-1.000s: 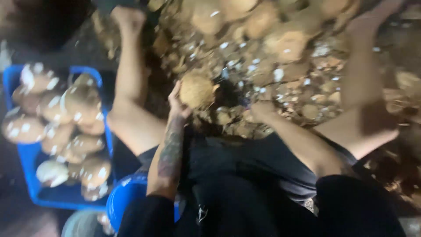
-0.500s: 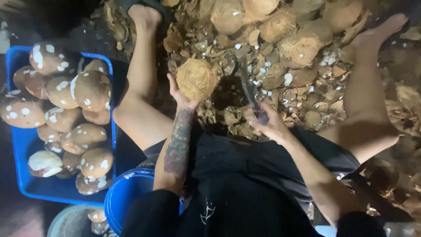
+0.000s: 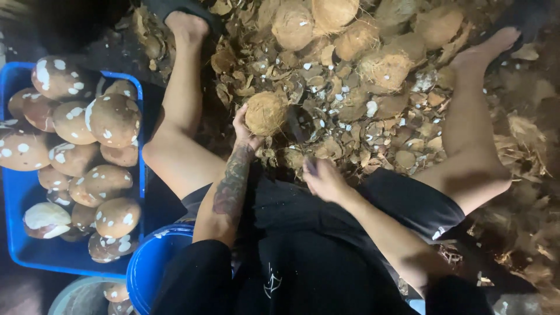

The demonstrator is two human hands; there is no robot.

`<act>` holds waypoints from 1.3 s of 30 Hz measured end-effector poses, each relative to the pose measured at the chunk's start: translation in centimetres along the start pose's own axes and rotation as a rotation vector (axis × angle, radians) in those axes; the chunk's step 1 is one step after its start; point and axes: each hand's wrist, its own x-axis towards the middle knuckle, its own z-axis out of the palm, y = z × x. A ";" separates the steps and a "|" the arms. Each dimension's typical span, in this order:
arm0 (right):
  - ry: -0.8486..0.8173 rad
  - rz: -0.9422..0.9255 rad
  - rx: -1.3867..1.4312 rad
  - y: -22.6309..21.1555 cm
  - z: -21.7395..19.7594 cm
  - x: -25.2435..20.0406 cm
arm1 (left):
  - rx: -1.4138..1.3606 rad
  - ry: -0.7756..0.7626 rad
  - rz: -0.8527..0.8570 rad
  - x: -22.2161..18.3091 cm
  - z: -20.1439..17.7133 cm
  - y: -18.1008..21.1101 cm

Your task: Peeling the outer husk of coconuts using a knife to reveal the inner white shell.

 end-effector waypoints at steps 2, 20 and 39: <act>-0.229 0.442 0.386 0.1 1.3 0.4 | 0.042 0.010 -0.043 -1.0 1.0 0.5; -0.236 0.606 0.392 -4.8 -3.5 0.1 | 0.104 -0.074 -0.023 -0.3 0.8 0.3; -0.091 0.510 0.680 -10.6 -7.0 0.2 | 0.090 -0.068 0.007 1.2 0.0 0.0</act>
